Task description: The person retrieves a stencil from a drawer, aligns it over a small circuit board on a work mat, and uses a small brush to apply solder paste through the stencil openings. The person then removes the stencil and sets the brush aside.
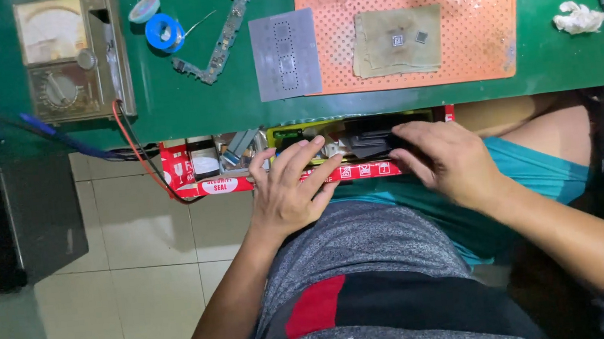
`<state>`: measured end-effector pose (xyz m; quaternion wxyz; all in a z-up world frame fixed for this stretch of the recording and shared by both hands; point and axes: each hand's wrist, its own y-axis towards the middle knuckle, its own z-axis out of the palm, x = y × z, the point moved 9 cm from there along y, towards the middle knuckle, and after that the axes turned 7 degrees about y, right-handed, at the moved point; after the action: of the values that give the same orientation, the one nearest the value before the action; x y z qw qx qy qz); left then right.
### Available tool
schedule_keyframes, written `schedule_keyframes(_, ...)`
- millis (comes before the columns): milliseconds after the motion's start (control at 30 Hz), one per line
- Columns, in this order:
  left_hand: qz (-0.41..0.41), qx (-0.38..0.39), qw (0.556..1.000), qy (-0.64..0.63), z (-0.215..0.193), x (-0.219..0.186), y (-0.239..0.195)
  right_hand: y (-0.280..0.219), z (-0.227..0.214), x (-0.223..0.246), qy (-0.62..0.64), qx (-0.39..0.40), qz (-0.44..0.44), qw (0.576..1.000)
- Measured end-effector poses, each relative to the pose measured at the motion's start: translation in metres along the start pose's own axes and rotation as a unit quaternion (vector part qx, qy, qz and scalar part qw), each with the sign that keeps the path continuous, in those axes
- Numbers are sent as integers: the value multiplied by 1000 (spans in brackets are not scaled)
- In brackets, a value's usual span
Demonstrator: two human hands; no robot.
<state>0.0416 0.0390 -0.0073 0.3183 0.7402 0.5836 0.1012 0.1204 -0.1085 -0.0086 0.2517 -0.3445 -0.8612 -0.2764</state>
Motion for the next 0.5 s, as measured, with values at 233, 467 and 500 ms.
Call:
schedule_keyframes(233, 10, -37, 996, 75, -7, 9, 16, 12, -37, 36, -35, -56, -135, 989)
schedule_keyframes(467, -42, -107, 973, 199, 22, 24, 22, -11, -96, 37, -17, -52, -164, 985)
schedule_keyframes(500, -122, -88, 958, 242, 32, 40, 16, -24, -97, 34, -9, -21, -163, 986)
